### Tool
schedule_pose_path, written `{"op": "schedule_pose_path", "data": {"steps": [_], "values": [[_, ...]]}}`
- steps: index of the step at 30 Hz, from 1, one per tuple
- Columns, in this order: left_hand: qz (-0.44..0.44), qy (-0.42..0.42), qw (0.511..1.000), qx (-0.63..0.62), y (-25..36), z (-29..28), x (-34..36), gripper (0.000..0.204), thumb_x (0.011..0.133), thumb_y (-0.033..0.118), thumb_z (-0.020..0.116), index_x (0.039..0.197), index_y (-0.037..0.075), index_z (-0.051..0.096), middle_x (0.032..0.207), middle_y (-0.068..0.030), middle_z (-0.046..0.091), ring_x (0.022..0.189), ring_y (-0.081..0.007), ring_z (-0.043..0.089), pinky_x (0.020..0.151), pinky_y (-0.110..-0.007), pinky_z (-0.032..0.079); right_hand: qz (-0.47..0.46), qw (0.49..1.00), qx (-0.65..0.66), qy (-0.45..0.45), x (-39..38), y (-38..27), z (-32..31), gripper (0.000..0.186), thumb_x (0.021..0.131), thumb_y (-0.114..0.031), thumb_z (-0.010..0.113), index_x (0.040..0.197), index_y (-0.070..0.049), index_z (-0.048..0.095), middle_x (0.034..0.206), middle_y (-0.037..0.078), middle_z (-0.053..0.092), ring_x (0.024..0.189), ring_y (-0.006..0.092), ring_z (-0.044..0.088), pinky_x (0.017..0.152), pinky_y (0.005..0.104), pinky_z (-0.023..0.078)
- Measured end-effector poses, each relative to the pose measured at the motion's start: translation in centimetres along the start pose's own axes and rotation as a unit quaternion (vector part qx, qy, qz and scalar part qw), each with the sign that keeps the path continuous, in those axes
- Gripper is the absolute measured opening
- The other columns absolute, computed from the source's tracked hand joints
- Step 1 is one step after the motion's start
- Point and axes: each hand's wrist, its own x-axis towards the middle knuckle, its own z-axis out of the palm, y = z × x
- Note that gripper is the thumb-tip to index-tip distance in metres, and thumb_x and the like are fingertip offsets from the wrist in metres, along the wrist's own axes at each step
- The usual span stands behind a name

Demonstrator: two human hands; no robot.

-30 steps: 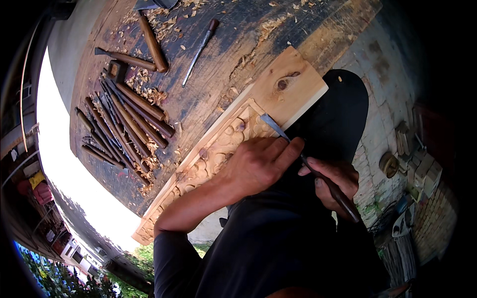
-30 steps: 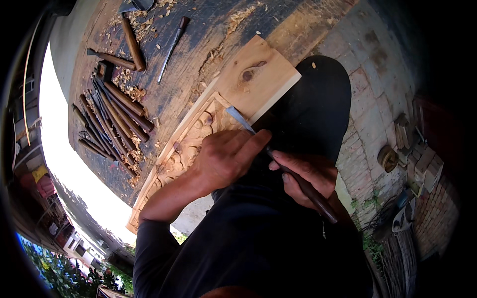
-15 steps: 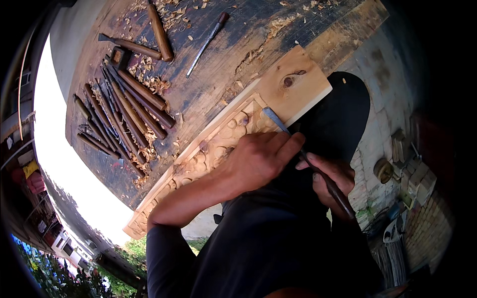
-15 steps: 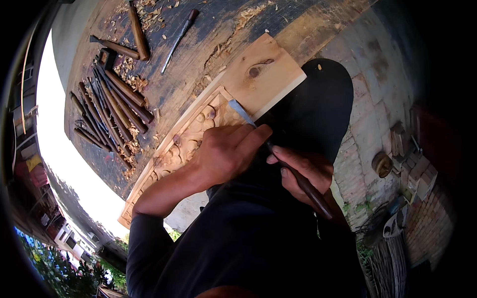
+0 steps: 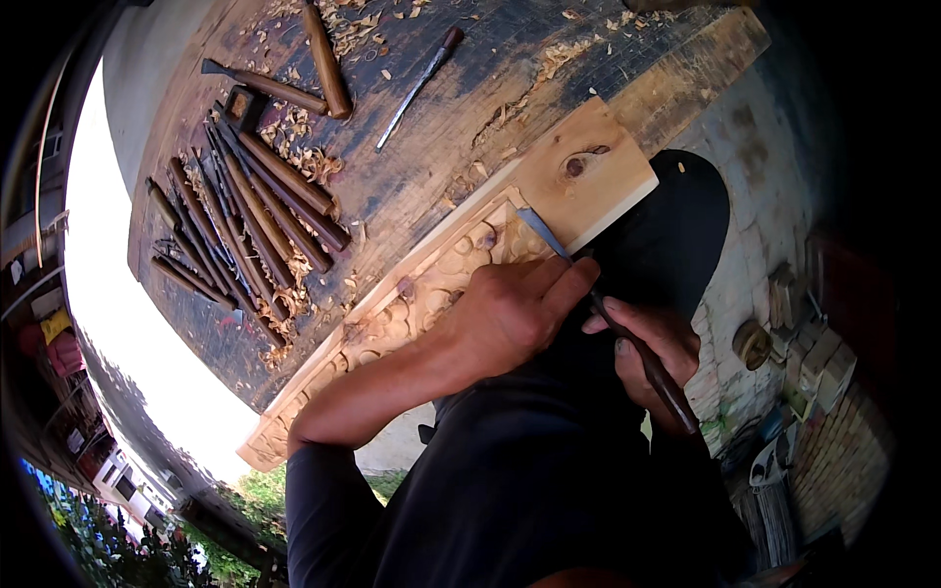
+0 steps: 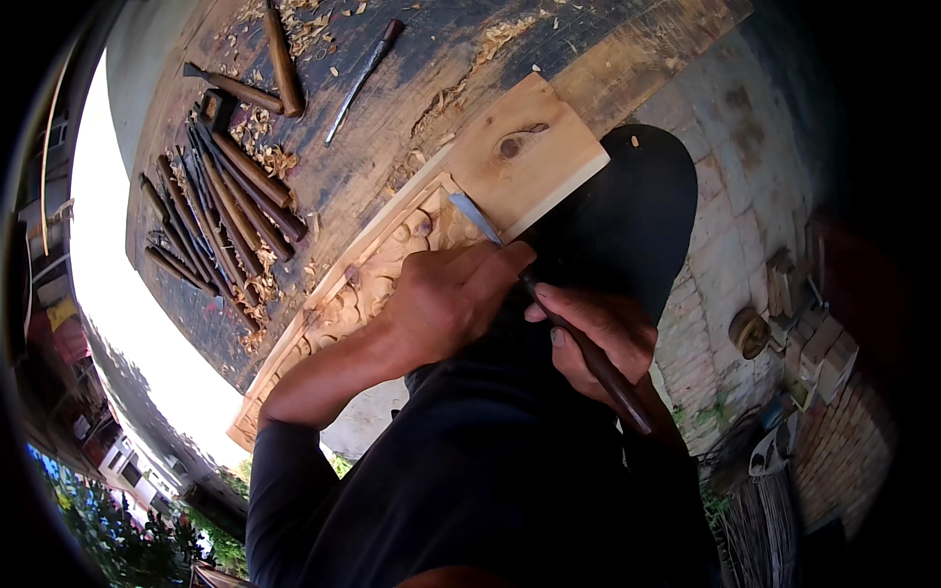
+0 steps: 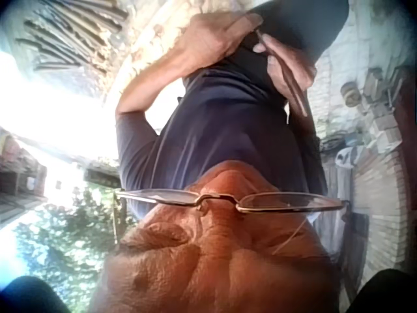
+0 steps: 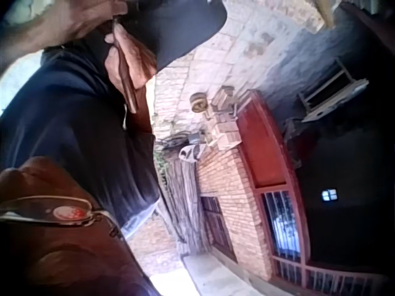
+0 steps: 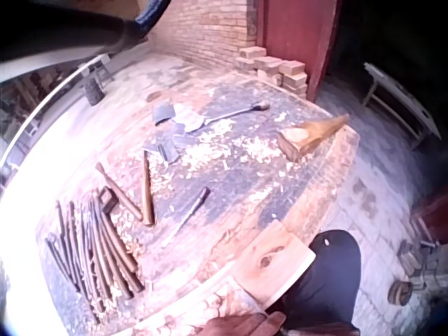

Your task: The person carves decorative patterns into a wooden board using various chisels and a mallet. They handle different chisels one at a time, positioning them against the wood and striking them with a mallet or pushing by hand to remove material.

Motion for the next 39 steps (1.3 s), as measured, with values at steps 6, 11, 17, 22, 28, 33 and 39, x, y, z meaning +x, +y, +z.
{"op": "schedule_pose_path", "data": {"steps": [6, 11, 17, 22, 28, 33, 39], "values": [[0.028, -0.016, 0.999, 0.020, 0.3, -0.2, 0.1, 0.046, 0.080, -0.003, 0.073, 0.125, -0.001, 0.069, 0.076, -0.0081, 0.060, 0.062, -0.0266, 0.065, 0.055, -0.039, 0.055, 0.014, 0.999, -0.008, -0.027, -0.4, -0.7, -0.8, 0.048, 0.088, 0.013, 0.065, 0.136, 0.006, 0.068, 0.101, 0.018, 0.080, 0.091, 0.0285, 0.081, 0.083, 0.0384, 0.067], [0.022, -0.004, 1.000, 0.010, 0.1, 0.1, 0.1, 0.044, 0.080, -0.003, 0.074, 0.124, -0.002, 0.069, 0.076, -0.0084, 0.060, 0.062, -0.0261, 0.065, 0.055, -0.038, 0.055, 0.012, 1.000, 0.001, -0.022, -0.4, -0.1, -0.7, 0.049, 0.087, 0.016, 0.066, 0.135, 0.006, 0.068, 0.103, 0.019, 0.081, 0.091, 0.0289, 0.081, 0.083, 0.0380, 0.067], [-0.021, -0.011, 1.000, 0.004, 0.1, -0.1, 0.0, 0.041, 0.084, -0.003, 0.073, 0.125, -0.002, 0.068, 0.081, -0.0104, 0.064, 0.066, -0.0279, 0.068, 0.055, -0.039, 0.055, 0.004, 1.000, -0.004, -0.004, 0.2, 0.3, 0.2, 0.033, 0.104, -0.002, 0.057, 0.134, 0.008, 0.068, 0.097, 0.021, 0.081, 0.088, 0.0322, 0.081, 0.082, 0.0414, 0.067], [-0.004, 0.002, 1.000, -0.022, -0.1, -0.2, 0.0, 0.038, 0.087, -0.004, 0.071, 0.124, -0.003, 0.068, 0.082, -0.0111, 0.065, 0.068, -0.0282, 0.070, 0.057, -0.039, 0.057, -0.003, 1.000, -0.008, -0.015, 0.6, -0.2, -0.2, 0.048, 0.087, 0.015, 0.065, 0.134, 0.007, 0.069, 0.100, 0.020, 0.081, 0.090, 0.0293, 0.082, 0.082, 0.0385, 0.068], [-0.025, -0.009, 0.999, -0.020, 0.1, -0.1, -0.3, 0.041, 0.085, -0.005, 0.073, 0.125, -0.004, 0.068, 0.082, -0.0108, 0.065, 0.069, -0.0284, 0.071, 0.057, -0.039, 0.057, 0.022, 0.999, -0.018, -0.029, 0.9, -0.6, -0.2, 0.037, 0.102, 0.003, 0.058, 0.137, 0.005, 0.067, 0.099, 0.021, 0.081, 0.090, 0.0319, 0.081, 0.084, 0.0419, 0.066], [-0.003, 0.002, 0.999, -0.042, 0.1, -0.3, 0.0, 0.041, 0.085, -0.005, 0.074, 0.126, -0.003, 0.069, 0.084, -0.0115, 0.067, 0.069, -0.0290, 0.071, 0.057, -0.039, 0.057, 0.019, 0.999, -0.025, -0.035, 1.1, -1.1, -0.9, 0.041, 0.096, 0.008, 0.061, 0.137, 0.004, 0.068, 0.100, 0.020, 0.081, 0.089, 0.0295, 0.081, 0.081, 0.0391, 0.067], [-0.023, 0.008, 0.999, -0.027, 0.0, 0.0, -0.2, 0.039, 0.087, -0.004, 0.073, 0.126, -0.002, 0.069, 0.084, -0.0121, 0.067, 0.068, -0.0283, 0.071, 0.057, -0.039, 0.058, 0.014, 0.998, -0.033, -0.056, 1.2, -1.0, -1.3, 0.058, 0.085, 0.017, 0.068, 0.141, 0.003, 0.066, 0.102, 0.018, 0.080, 0.090, 0.0281, 0.081, 0.081, 0.0375, 0.067]]}}
